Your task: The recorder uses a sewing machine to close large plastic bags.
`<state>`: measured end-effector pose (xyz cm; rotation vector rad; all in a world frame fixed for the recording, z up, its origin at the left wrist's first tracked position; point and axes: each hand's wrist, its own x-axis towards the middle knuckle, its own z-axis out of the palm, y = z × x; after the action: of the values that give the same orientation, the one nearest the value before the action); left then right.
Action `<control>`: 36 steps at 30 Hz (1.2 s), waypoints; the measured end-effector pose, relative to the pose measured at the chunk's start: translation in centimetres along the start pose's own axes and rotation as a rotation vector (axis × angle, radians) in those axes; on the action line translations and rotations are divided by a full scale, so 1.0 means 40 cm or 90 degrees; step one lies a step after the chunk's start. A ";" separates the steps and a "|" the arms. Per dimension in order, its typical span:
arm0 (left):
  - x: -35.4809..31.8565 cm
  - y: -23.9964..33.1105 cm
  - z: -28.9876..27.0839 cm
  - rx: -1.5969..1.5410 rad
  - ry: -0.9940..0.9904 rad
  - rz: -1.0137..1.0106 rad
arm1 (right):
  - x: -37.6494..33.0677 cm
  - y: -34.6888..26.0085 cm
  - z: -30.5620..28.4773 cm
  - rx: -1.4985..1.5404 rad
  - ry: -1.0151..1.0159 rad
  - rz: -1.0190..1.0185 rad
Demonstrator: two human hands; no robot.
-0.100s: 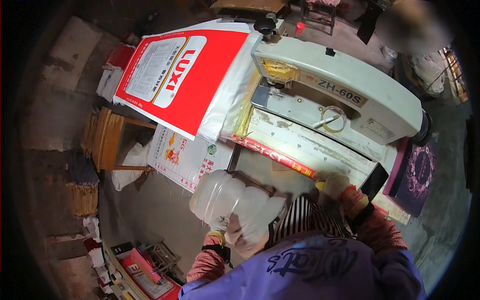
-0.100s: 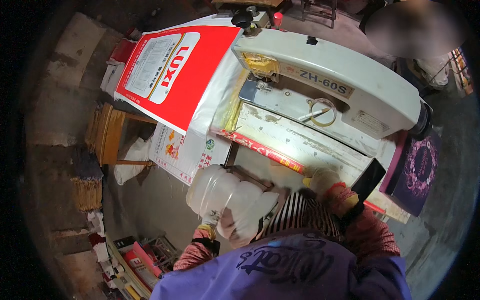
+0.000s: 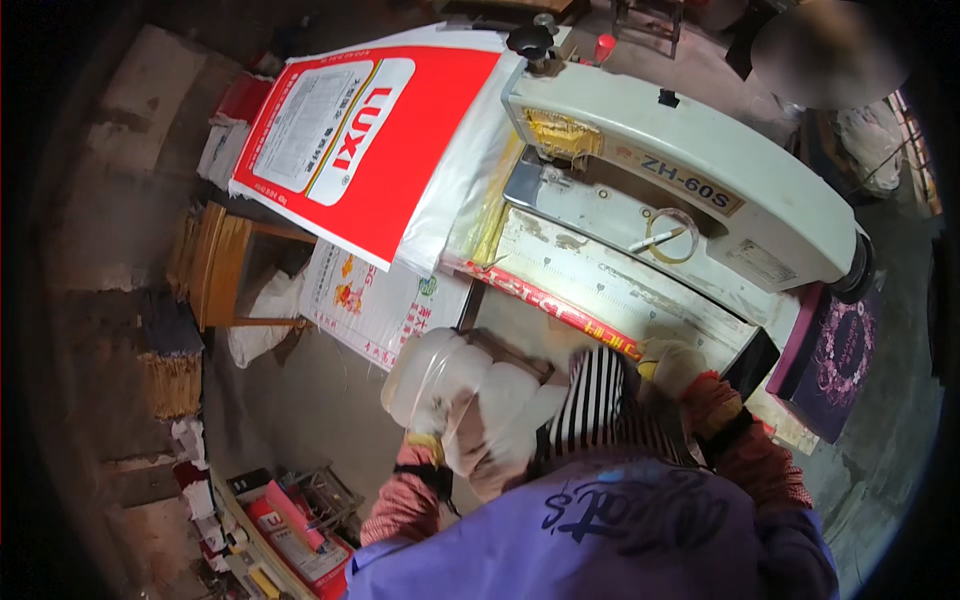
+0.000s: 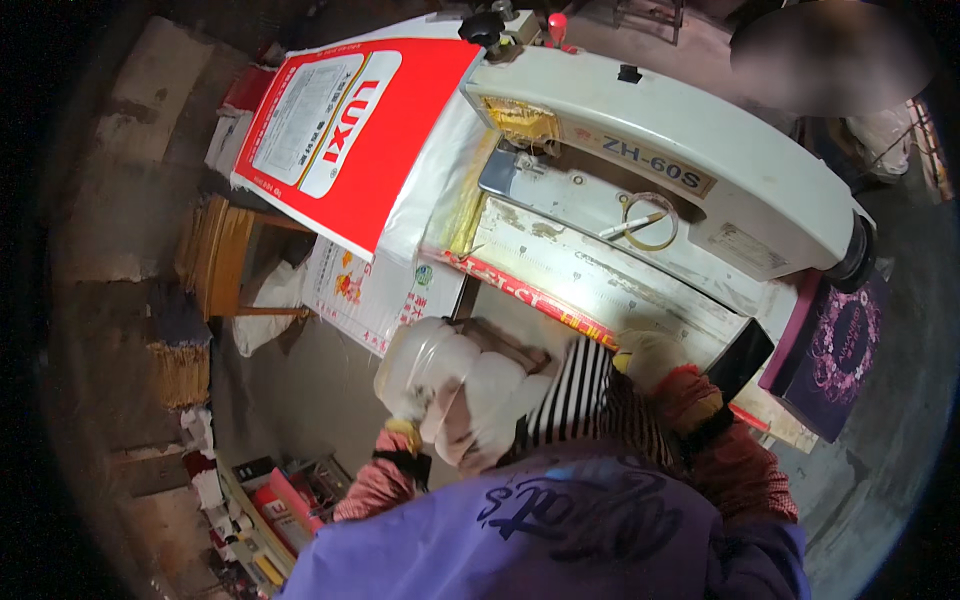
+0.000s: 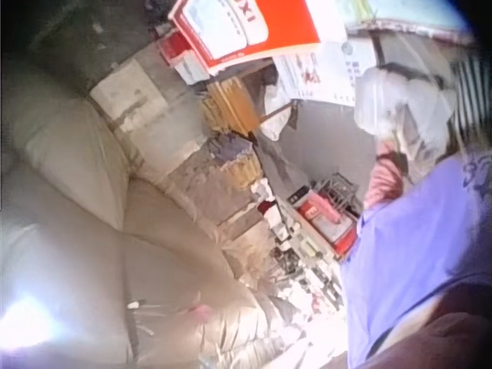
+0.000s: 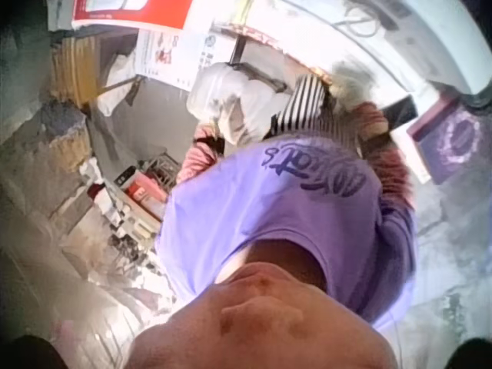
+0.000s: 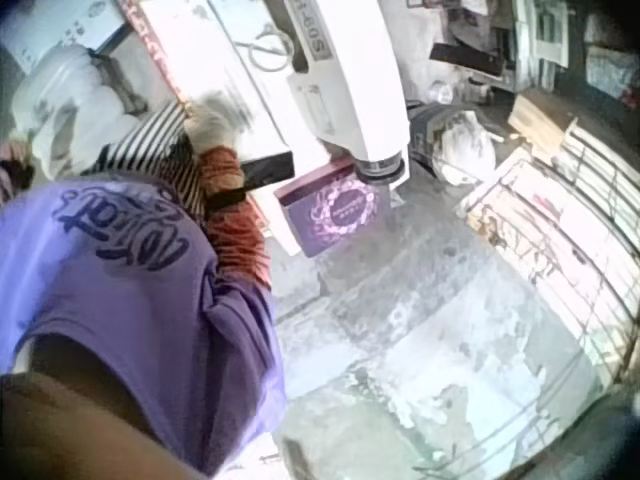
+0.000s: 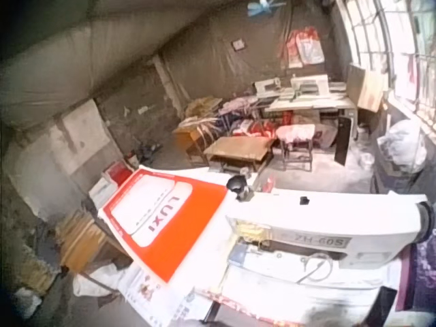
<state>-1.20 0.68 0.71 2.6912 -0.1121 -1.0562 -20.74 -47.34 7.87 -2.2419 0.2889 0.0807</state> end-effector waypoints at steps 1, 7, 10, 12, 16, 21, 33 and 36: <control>0.034 0.028 -0.047 -0.062 0.081 0.080 | 0.025 -0.039 -0.042 0.049 -0.053 0.050; 0.151 0.594 -0.458 0.009 0.216 0.261 | 0.046 -0.015 -0.086 0.094 -0.079 0.176; 0.313 0.692 -0.562 0.133 0.282 0.385 | 0.092 -0.002 -0.091 0.198 -0.084 0.209; 0.395 0.765 -0.596 0.170 0.292 0.557 | 0.115 -0.030 -0.094 0.073 -0.006 0.234; 0.499 0.810 -0.581 0.411 0.311 0.663 | 0.175 -0.097 -0.050 0.102 0.027 0.490; 0.593 0.779 -0.595 0.325 0.343 0.804 | 0.273 -0.119 0.031 0.162 0.221 0.311; 0.596 0.803 -0.600 0.233 0.332 0.881 | 0.408 -0.184 0.079 0.055 0.215 0.403; 0.609 0.795 -0.579 0.227 0.380 0.919 | 0.409 -0.171 0.093 0.092 0.236 0.259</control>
<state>33.02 -29.30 9.19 2.0707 -1.8306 0.2282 -3.10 -43.25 8.11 -2.0145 0.9195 -0.1375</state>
